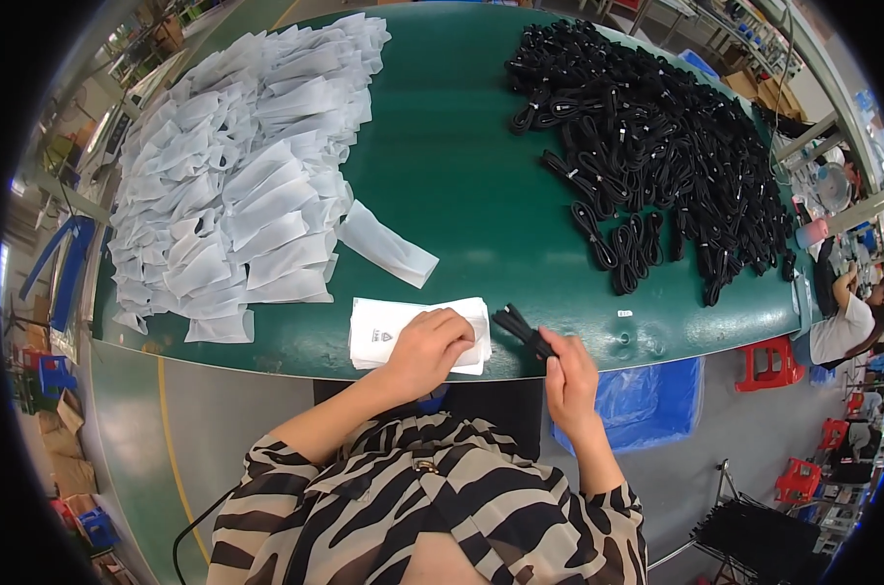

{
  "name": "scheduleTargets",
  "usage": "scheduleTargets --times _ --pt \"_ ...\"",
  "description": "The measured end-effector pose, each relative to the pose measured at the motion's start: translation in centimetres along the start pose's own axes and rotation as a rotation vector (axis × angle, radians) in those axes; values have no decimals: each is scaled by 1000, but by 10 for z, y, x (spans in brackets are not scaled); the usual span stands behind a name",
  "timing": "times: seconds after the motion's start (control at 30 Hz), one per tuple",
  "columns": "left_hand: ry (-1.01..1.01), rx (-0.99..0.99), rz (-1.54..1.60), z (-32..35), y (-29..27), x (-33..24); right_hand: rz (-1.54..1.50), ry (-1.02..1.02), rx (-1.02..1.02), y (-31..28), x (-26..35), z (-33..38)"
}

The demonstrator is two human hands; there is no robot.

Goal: Picking up black cables from a pile, folding them, and inserting them into white plastic sleeves.

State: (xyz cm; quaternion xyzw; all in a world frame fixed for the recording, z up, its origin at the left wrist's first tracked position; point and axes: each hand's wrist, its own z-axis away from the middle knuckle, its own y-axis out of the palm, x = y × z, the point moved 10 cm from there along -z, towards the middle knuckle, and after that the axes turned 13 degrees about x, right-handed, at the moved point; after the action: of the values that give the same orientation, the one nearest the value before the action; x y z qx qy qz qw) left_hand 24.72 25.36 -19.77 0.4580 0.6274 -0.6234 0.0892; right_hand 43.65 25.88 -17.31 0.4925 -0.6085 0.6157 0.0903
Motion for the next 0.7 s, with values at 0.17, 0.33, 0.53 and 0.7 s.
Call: scheduleTargets --times 0.17,0.33,0.53,0.7 --pt "-136 4 379 2 0 18 170 -127 102 7 22 9" --pt "67 13 302 -6 -13 -13 -347 171 329 42 -25 18" --pt "160 10 124 -8 -21 -31 -660 293 245 55 -26 0" --pt "65 -67 239 -5 -50 -15 -525 -103 64 47 26 -34"
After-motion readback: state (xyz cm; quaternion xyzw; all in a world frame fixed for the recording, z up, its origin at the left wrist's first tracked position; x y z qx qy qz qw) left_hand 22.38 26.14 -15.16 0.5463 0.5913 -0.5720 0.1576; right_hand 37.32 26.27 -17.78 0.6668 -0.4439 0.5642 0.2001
